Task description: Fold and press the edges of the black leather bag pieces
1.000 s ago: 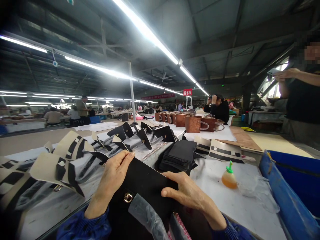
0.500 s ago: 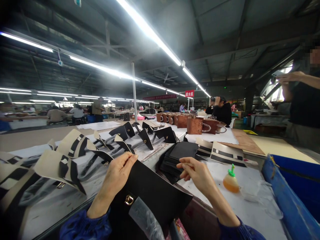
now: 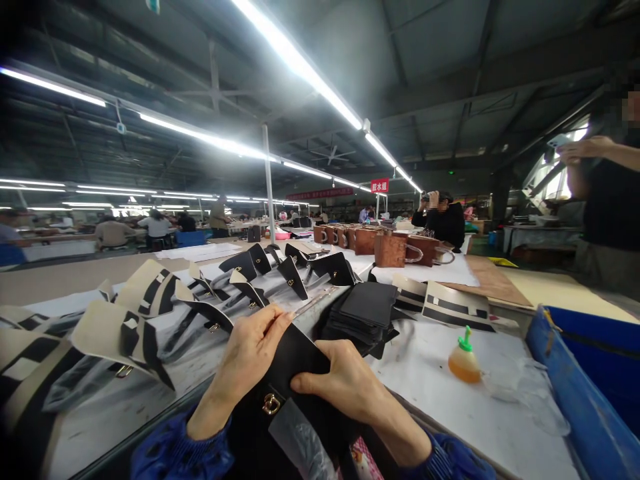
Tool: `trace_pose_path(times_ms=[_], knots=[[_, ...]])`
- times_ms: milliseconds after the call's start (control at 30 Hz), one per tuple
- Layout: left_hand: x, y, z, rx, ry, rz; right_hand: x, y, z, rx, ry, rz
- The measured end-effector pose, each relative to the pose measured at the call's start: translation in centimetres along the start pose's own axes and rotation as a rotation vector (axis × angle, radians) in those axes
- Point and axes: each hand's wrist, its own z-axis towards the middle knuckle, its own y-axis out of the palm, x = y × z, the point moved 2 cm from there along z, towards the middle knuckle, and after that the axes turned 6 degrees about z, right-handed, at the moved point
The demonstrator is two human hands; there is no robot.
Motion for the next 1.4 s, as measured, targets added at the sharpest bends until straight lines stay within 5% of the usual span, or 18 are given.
trace_pose_path(times_ms=[667, 967, 1233, 1400], knots=[[-1.1, 0.6, 0.3, -0.025, -0.051, -0.03, 0.8, -0.5, -0.3, -0.141, 0.054, 0.238], [-0.9, 0.7, 0.5, -0.01, -0.049, -0.048, 2.3, 0.6, 0.1, 0.122, -0.001, 0.197], [-1.2, 0.6, 0.5, -0.031, -0.07, -0.072, 1.2, -0.4, -0.2, -0.15, 0.031, 0.359], [-0.8, 0.4, 0.4, -0.002, -0.063, -0.055, 1.5, 0.1, -0.4, -0.05, 0.039, 0.338]])
